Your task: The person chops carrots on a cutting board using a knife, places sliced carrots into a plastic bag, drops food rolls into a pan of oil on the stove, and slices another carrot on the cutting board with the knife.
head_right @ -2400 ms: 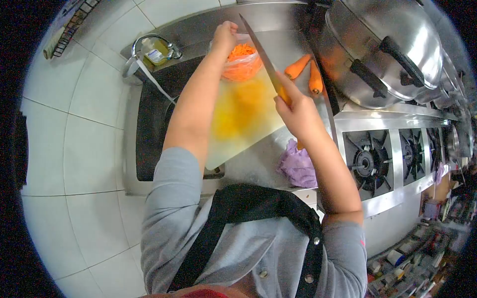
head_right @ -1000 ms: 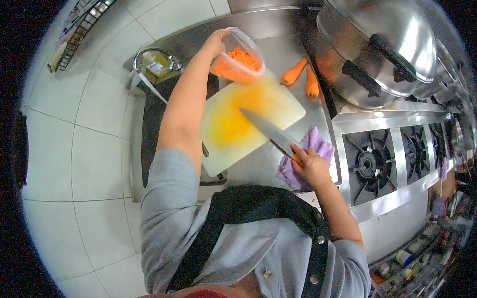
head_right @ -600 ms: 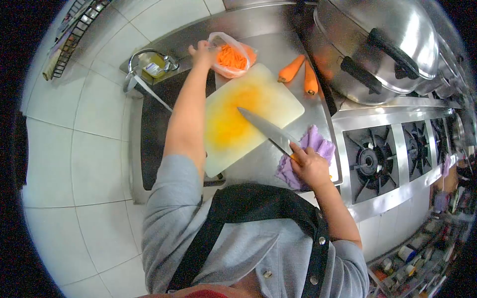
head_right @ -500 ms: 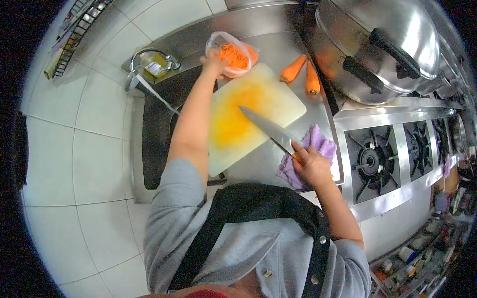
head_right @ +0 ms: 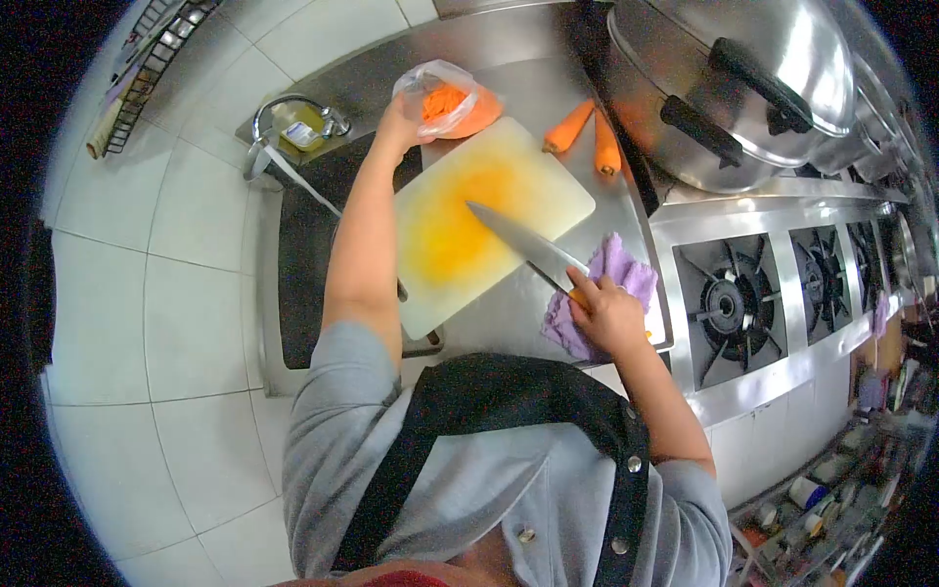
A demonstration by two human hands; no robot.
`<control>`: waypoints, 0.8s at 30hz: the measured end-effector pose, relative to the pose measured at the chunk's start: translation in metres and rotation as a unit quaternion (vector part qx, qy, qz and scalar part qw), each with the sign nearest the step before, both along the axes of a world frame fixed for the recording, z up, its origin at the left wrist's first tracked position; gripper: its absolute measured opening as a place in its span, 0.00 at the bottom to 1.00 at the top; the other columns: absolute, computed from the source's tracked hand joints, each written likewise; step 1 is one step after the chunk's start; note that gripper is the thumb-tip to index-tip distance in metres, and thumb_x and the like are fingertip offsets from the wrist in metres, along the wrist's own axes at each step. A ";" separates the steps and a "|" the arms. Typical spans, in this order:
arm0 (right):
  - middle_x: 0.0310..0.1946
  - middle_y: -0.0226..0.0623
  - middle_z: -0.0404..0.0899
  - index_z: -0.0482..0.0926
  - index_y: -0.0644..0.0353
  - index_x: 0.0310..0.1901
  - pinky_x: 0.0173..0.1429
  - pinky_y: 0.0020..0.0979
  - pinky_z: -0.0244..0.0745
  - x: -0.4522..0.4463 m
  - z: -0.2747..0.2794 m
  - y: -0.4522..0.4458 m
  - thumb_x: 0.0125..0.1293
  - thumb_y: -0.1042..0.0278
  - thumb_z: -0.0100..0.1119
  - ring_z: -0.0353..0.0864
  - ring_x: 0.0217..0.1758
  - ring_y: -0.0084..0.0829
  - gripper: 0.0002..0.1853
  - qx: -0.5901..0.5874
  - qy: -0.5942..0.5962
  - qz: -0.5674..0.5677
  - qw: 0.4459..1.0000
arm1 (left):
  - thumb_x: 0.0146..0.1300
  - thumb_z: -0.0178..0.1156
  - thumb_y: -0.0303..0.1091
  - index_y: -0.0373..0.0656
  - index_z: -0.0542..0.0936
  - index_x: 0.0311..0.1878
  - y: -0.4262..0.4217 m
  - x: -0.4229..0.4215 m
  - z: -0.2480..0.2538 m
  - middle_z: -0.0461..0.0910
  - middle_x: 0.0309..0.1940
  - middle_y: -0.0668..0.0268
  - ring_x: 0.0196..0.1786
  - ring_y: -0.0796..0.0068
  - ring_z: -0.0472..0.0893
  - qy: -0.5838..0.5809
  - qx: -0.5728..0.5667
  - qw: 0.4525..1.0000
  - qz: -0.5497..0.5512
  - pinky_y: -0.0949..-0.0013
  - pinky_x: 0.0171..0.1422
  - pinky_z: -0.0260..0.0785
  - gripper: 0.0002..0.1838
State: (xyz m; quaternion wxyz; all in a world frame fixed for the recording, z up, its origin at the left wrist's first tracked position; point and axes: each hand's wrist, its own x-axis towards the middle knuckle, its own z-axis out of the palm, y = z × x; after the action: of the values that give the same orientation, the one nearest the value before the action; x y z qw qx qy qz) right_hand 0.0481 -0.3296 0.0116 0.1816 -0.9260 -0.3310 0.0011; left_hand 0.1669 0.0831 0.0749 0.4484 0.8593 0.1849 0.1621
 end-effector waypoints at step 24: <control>0.43 0.47 0.74 0.71 0.57 0.55 0.41 0.34 0.79 0.171 -0.005 0.087 0.61 0.62 0.51 0.78 0.45 0.41 0.20 -0.173 -0.244 -0.146 0.943 | 0.67 0.44 0.54 0.42 0.49 0.73 -0.138 -0.159 -0.096 0.43 0.74 0.56 0.77 0.58 0.40 0.236 0.371 0.897 -0.046 0.46 0.75 0.32 0.38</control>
State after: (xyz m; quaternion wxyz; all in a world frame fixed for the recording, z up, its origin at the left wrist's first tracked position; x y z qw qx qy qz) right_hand 0.2191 -0.2426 0.0062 -0.0690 -0.9534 -0.2206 -0.1941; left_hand 0.0078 -0.0550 -0.0207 0.0477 0.9839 0.1721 -0.0094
